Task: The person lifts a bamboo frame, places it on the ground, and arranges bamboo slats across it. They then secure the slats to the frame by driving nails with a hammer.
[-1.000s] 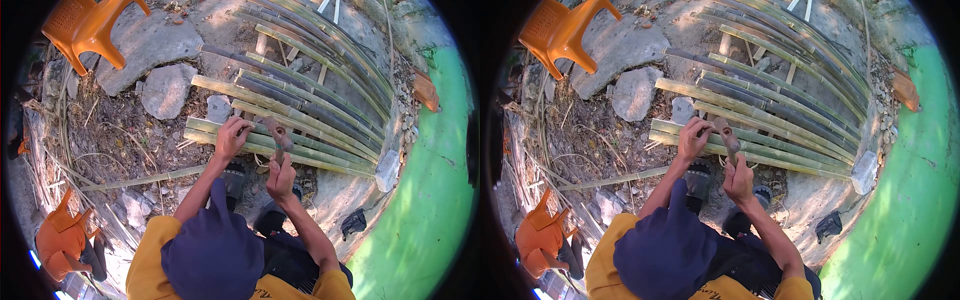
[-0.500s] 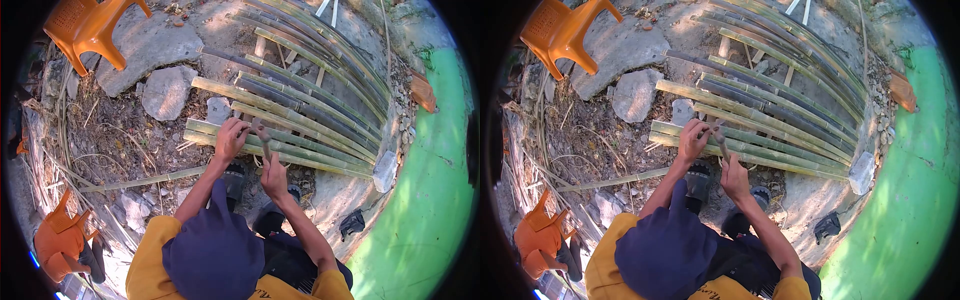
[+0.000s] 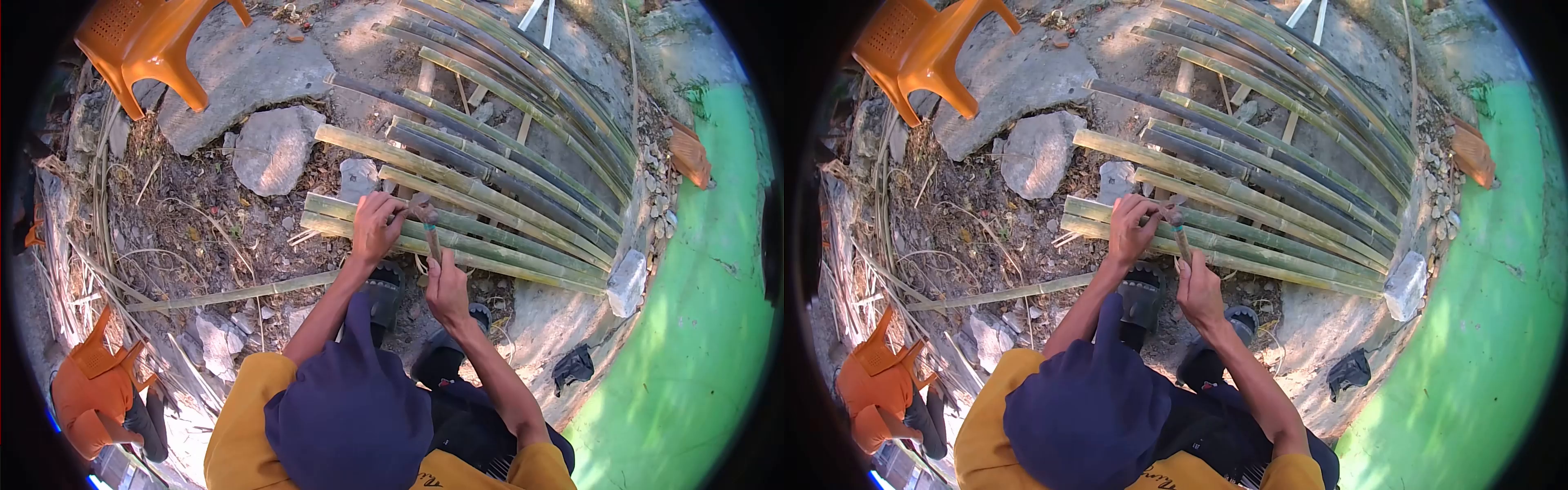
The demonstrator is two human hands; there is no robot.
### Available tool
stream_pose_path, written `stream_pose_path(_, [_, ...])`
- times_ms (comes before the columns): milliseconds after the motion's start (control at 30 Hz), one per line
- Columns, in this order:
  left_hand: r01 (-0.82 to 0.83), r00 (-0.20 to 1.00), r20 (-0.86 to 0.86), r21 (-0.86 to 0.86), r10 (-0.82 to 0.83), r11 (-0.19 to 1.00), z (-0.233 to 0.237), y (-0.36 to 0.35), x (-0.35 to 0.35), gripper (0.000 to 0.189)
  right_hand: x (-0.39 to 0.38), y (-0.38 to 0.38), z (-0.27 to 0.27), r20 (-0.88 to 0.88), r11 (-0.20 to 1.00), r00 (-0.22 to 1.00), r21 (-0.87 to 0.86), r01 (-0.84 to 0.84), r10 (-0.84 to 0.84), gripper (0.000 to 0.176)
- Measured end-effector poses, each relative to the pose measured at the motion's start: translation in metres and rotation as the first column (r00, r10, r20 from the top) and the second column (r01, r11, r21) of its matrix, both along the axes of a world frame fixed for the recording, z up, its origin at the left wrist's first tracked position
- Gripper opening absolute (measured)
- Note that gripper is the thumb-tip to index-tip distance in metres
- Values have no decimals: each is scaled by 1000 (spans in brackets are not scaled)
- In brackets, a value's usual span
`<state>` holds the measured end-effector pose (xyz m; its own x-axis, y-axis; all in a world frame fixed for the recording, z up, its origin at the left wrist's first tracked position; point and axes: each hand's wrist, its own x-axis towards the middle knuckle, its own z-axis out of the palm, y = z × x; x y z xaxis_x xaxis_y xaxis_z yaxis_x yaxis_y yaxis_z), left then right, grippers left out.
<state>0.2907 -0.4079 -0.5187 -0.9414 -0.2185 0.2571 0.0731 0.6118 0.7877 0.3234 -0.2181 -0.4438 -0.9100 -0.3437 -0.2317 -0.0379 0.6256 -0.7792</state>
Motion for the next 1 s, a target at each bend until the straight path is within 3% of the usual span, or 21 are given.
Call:
stream_pose_path(167, [-22, 999, 30, 37, 21, 999, -1, 4, 5, 15, -14, -10, 45, -141, 986, 986, -147, 72, -93, 19])
stream_pose_path(233, [-14, 1000, 11, 41, 13, 999, 0, 3, 5, 15, -7, -5, 19, -211, 982, 972, -176, 62, -99, 19])
stream_pose_path(300, [-9, 1000, -20, 38, 9, 999, 1, 1, 2, 14, -3, -2, -2, -57, 992, 995, 104, -75, 81, 19])
stream_pose_path(367, [-20, 1000, -7, 29, 21, 999, -1, 1, 4, 14, 3, 4, -9, -6, 996, 999, 83, -35, 36, 18])
stream_pose_path(500, [-18, 1000, -3, 16, 19, 1000, -3, 3, 5, 15, -7, -6, 33, -49, 995, 997, -92, 49, -54, 18])
stream_pose_path(567, [-24, 999, 32, 37, 23, 999, -1, 3, 5, 14, -9, -8, 38, -159, 981, 981, -175, 79, -107, 17])
stream_pose_path(633, [-22, 1000, 23, 37, 21, 999, 0, 3, 6, 14, -1, -1, 10, -202, 983, 973, -169, 79, -113, 17])
stream_pose_path(700, [-23, 1000, 3, 29, 23, 999, -1, 1, 3, 13, -3, -2, -1, -27, 995, 997, 81, -63, 66, 17])
stream_pose_path(767, [-19, 1000, 1, 27, 19, 999, -6, 0, 4, 13, -4, -2, 5, -2, 998, 1000, 55, -22, 22, 17])
stream_pose_path(867, [-26, 999, 30, 21, 26, 999, 0, 2, 5, 14, -10, -11, 38, -68, 989, 994, -119, 82, -91, 18])
stream_pose_path(1000, [-43, 999, 27, 32, 42, 999, -3, 3, 5, 15, -1, -6, 15, -158, 979, 980, -184, 87, -117, 18])
